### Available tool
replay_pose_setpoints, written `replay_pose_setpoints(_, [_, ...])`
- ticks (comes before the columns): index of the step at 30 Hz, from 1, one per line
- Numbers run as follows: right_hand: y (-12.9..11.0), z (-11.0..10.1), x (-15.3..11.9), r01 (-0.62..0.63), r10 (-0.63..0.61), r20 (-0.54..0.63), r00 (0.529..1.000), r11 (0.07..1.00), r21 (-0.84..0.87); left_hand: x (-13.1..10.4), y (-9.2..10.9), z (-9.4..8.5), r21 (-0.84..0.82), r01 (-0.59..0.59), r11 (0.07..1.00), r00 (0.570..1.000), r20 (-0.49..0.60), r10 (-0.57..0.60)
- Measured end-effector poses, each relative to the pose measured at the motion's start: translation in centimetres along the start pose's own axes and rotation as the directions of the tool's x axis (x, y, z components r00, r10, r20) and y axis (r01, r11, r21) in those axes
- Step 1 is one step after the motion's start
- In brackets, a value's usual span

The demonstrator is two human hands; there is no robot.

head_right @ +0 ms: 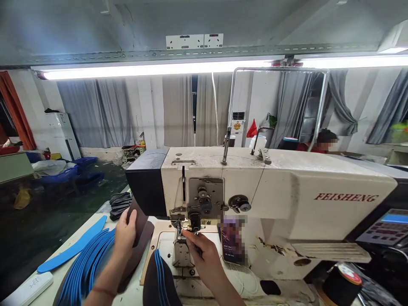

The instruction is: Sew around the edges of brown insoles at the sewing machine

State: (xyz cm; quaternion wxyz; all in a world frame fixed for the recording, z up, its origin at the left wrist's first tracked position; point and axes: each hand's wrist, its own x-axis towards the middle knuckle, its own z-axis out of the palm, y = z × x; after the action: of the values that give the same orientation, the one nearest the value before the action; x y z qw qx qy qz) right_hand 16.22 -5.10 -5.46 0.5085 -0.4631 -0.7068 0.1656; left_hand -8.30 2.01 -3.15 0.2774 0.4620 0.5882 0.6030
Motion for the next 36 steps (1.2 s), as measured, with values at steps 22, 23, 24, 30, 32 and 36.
replay_pose_setpoints(22, [0.1, 0.2, 0.1, -0.058, 0.058, 0.006, 0.998, 0.998, 0.026, -10.2, -7.0, 0.9, 0.783, -0.327, 0.530, 0.924, 0.383, 0.003])
replay_pose_setpoints(23, [0.1, 0.3, 0.0, -0.059, 0.059, 0.003, 0.998, 0.998, 0.027, -10.1, -7.2, 0.9, 0.760, -0.330, 0.560, 0.924, 0.382, 0.026])
replay_pose_setpoints(24, [0.1, 0.3, 0.0, -0.059, 0.059, -0.001, 0.998, 0.998, 0.028, -10.0, -7.2, 0.9, 0.714, -0.324, 0.621, 0.924, 0.378, 0.048])
replay_pose_setpoints(30, [0.4, 0.4, 0.0, -0.083, 0.083, -0.002, 0.997, 0.995, 0.051, -8.9, -2.8, 0.1, -0.071, 0.211, 0.975, 0.919, 0.354, -0.173])
replay_pose_setpoints(32, [0.6, 0.4, -0.1, -0.091, 0.092, -0.011, 0.996, 0.994, 0.063, -8.7, -0.3, 0.3, -0.211, 0.381, 0.900, 0.848, 0.467, -0.249])
replay_pose_setpoints(36, [1.1, 0.5, -0.1, -0.080, 0.080, -0.006, 0.997, 0.994, 0.079, -8.2, 2.7, 1.7, -0.182, 0.412, 0.893, 0.820, 0.501, -0.276])
